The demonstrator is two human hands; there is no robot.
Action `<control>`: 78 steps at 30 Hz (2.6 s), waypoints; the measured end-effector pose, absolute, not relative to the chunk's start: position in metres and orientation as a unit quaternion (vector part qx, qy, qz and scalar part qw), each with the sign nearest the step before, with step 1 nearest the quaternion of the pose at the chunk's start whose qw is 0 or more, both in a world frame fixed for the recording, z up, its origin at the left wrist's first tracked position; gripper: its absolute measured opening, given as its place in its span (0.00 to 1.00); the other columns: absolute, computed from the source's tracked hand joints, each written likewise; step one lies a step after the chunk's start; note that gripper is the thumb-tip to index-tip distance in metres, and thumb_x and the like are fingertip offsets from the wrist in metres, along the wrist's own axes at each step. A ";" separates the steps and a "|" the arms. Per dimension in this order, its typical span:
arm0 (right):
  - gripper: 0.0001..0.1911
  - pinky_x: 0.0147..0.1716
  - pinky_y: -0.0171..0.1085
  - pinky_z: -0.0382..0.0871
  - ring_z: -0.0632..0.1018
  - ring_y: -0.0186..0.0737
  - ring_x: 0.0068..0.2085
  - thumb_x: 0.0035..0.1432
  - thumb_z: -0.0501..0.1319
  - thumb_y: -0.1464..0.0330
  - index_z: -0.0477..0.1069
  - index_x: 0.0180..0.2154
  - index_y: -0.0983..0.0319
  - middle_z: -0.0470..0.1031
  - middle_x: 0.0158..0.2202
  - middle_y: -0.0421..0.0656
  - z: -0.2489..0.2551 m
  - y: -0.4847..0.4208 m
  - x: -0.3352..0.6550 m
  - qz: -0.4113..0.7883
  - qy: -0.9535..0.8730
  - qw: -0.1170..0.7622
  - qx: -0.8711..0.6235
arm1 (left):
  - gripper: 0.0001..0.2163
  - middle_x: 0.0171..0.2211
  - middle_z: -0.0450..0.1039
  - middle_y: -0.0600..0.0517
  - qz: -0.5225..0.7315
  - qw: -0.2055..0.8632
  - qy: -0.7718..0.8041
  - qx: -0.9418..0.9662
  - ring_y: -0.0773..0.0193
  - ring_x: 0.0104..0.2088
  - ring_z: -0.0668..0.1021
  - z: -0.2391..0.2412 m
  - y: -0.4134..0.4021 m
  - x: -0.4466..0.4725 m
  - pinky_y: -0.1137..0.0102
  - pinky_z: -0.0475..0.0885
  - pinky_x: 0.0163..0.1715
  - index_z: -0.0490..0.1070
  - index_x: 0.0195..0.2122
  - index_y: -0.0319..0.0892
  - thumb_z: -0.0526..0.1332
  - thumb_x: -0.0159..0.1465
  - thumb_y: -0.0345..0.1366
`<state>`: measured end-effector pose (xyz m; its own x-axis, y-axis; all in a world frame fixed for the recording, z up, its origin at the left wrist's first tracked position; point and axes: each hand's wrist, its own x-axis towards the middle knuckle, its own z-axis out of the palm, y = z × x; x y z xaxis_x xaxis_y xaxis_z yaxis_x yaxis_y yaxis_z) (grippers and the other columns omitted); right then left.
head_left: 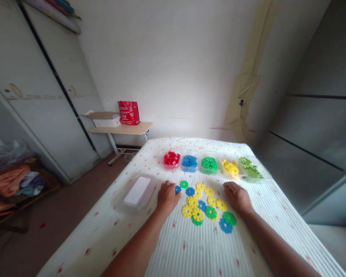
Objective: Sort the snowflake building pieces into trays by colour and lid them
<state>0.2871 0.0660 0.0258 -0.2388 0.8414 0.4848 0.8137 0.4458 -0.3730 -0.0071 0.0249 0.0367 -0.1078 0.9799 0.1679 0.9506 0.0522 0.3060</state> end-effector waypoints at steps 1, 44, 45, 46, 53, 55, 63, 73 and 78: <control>0.14 0.34 0.37 0.70 0.77 0.40 0.33 0.57 0.48 0.65 0.71 0.33 0.60 0.76 0.32 0.45 0.026 0.067 0.286 0.029 -0.786 0.317 -0.529 | 0.09 0.37 0.70 0.47 0.173 0.044 0.724 0.666 0.58 0.41 0.72 0.037 0.026 -0.007 0.68 0.66 0.39 0.72 0.34 0.42 0.59 0.54 0.38; 0.15 0.35 0.36 0.68 0.77 0.41 0.34 0.53 0.49 0.63 0.73 0.32 0.60 0.77 0.33 0.45 0.020 0.077 0.287 0.108 -0.764 0.323 -0.548 | 0.10 0.34 0.74 0.44 0.035 0.129 0.635 0.761 0.55 0.37 0.76 0.073 0.052 0.038 0.68 0.68 0.35 0.73 0.31 0.38 0.60 0.47 0.30; 0.15 0.35 0.36 0.68 0.77 0.41 0.34 0.53 0.50 0.63 0.73 0.32 0.61 0.77 0.33 0.45 0.019 0.077 0.288 0.108 -0.764 0.324 -0.547 | 0.10 0.35 0.74 0.44 0.040 0.132 0.634 0.761 0.55 0.37 0.76 0.072 0.052 0.036 0.68 0.68 0.34 0.73 0.32 0.38 0.60 0.46 0.30; 0.15 0.35 0.36 0.68 0.77 0.41 0.34 0.53 0.50 0.63 0.73 0.32 0.61 0.77 0.33 0.45 0.019 0.077 0.288 0.108 -0.765 0.326 -0.546 | 0.11 0.35 0.74 0.44 0.046 0.135 0.632 0.762 0.55 0.37 0.76 0.070 0.053 0.033 0.69 0.68 0.34 0.73 0.32 0.38 0.61 0.45 0.31; 0.15 0.35 0.36 0.69 0.77 0.41 0.34 0.53 0.50 0.62 0.73 0.32 0.60 0.77 0.33 0.45 0.022 0.078 0.287 0.120 -0.761 0.328 -0.547 | 0.11 0.34 0.74 0.51 0.115 0.152 0.614 0.766 0.62 0.36 0.75 0.074 0.062 0.018 0.74 0.67 0.33 0.72 0.33 0.42 0.61 0.47 0.33; 0.15 0.36 0.36 0.69 0.77 0.41 0.34 0.53 0.50 0.62 0.72 0.32 0.60 0.77 0.33 0.45 0.022 0.077 0.287 0.123 -0.761 0.326 -0.548 | 0.13 0.37 0.73 0.51 0.174 0.132 0.616 0.757 0.62 0.38 0.75 0.088 0.078 0.020 0.73 0.68 0.36 0.72 0.36 0.42 0.62 0.47 0.32; 0.14 0.36 0.36 0.69 0.77 0.41 0.34 0.54 0.50 0.64 0.72 0.32 0.60 0.77 0.33 0.44 0.022 0.075 0.288 0.119 -0.766 0.327 -0.541 | 0.18 0.47 0.69 0.47 0.292 0.042 0.653 0.698 0.60 0.50 0.69 0.110 0.132 0.042 0.69 0.63 0.50 0.67 0.49 0.41 0.59 0.56 0.34; 0.14 0.35 0.36 0.68 0.76 0.40 0.34 0.54 0.50 0.64 0.72 0.33 0.60 0.76 0.33 0.44 0.021 0.074 0.286 0.102 -0.769 0.310 -0.549 | 0.12 0.45 0.70 0.48 0.286 0.044 0.628 0.722 0.60 0.48 0.71 0.022 0.050 0.017 0.66 0.65 0.51 0.71 0.43 0.42 0.56 0.58 0.33; 0.14 0.36 0.37 0.68 0.76 0.40 0.34 0.53 0.50 0.64 0.72 0.32 0.61 0.75 0.33 0.44 0.022 0.072 0.285 0.101 -0.772 0.308 -0.547 | 0.20 0.53 0.64 0.44 0.297 0.045 0.600 0.742 0.55 0.55 0.64 0.012 0.034 0.016 0.59 0.59 0.56 0.65 0.52 0.42 0.56 0.58 0.37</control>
<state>0.2849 0.0716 0.0222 -0.2111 0.9068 0.3649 0.7817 0.3807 -0.4939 0.0164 0.0344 0.0120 0.1043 0.9167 0.3858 0.8629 -0.2763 0.4231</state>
